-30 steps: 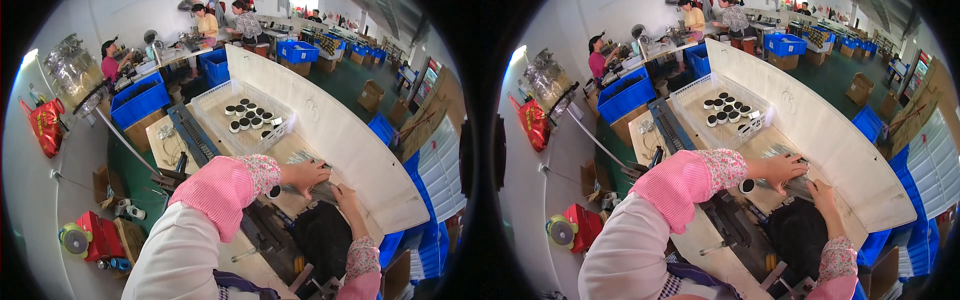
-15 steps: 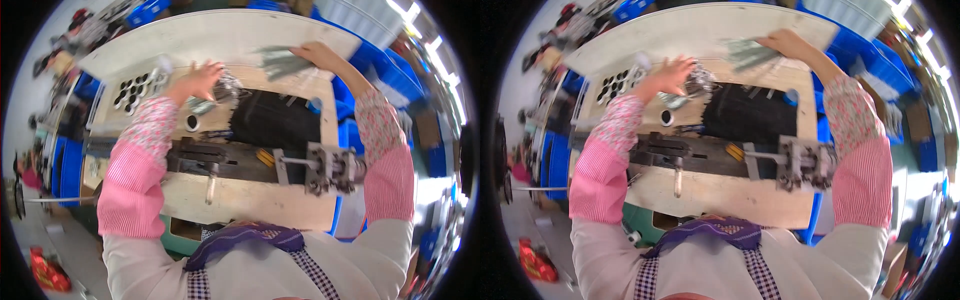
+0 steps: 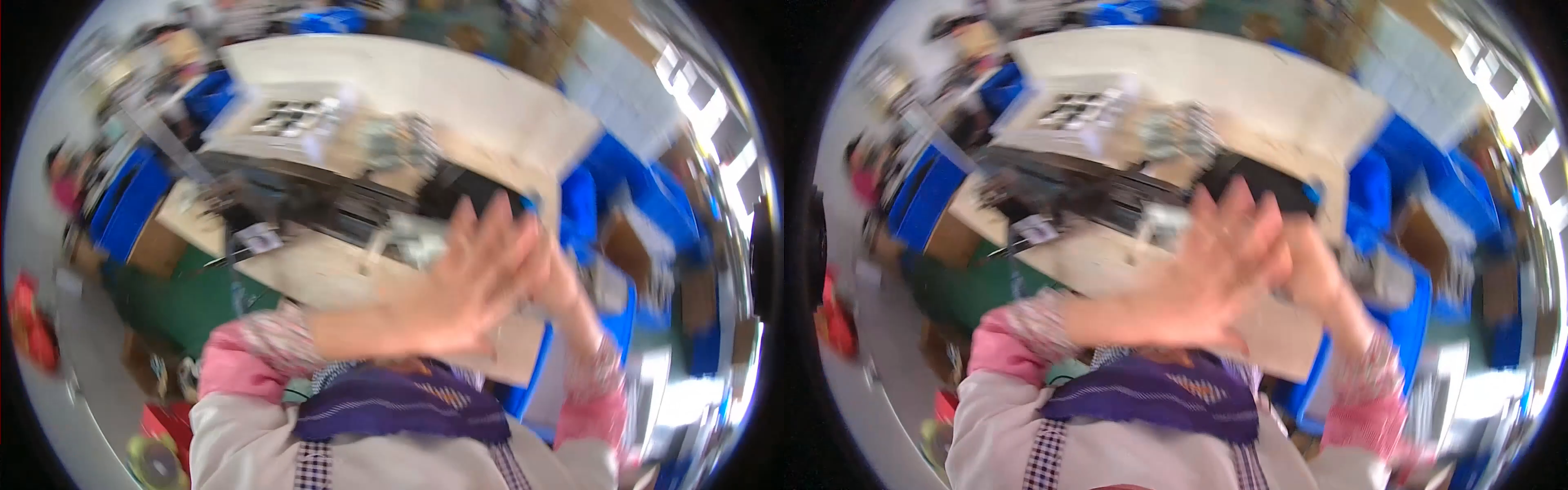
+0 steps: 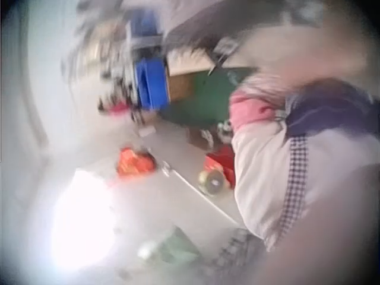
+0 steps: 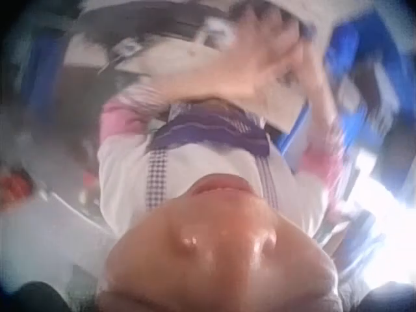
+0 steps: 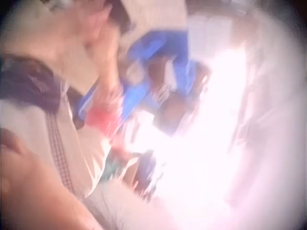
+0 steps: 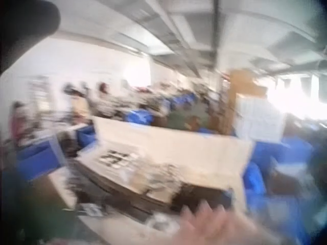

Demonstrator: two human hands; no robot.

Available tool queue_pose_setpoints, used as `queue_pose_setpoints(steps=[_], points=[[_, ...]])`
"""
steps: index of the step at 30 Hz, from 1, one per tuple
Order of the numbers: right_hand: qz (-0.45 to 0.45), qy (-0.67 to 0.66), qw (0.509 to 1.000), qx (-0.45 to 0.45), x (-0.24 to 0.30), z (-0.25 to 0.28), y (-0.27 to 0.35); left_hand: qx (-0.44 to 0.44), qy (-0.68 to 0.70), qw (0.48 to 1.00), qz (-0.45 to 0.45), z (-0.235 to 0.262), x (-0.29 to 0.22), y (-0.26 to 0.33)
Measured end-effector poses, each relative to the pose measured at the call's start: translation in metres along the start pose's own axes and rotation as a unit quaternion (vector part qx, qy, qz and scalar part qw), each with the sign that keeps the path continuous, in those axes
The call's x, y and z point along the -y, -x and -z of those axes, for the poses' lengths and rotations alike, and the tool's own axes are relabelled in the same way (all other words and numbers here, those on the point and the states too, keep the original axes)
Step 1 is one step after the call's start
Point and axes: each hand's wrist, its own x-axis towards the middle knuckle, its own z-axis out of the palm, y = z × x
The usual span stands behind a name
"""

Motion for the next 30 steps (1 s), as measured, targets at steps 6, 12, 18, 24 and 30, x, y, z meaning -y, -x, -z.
queue_pose_setpoints(steps=[6,12,18,24,30], points=[[-0.117,0.097,0.985,0.083,0.050,-0.115,-0.005,-0.045,0.017,0.985,0.163,-0.064,-0.050,0.100],[0.064,0.113,0.991,0.021,0.022,-0.152,-0.027,-0.002,0.016,0.967,0.256,-0.045,-0.030,0.135],[-0.029,0.175,0.983,-0.046,0.090,-0.124,-0.089,-0.123,-0.096,0.968,0.197,-0.032,0.029,0.109],[-0.097,0.235,0.966,-0.037,0.096,-0.144,-0.039,-0.125,-0.133,0.966,0.183,-0.018,0.043,0.145],[-0.262,0.258,0.922,0.122,0.073,-0.167,-0.004,-0.010,-0.101,0.983,0.151,-0.057,0.034,0.186]])
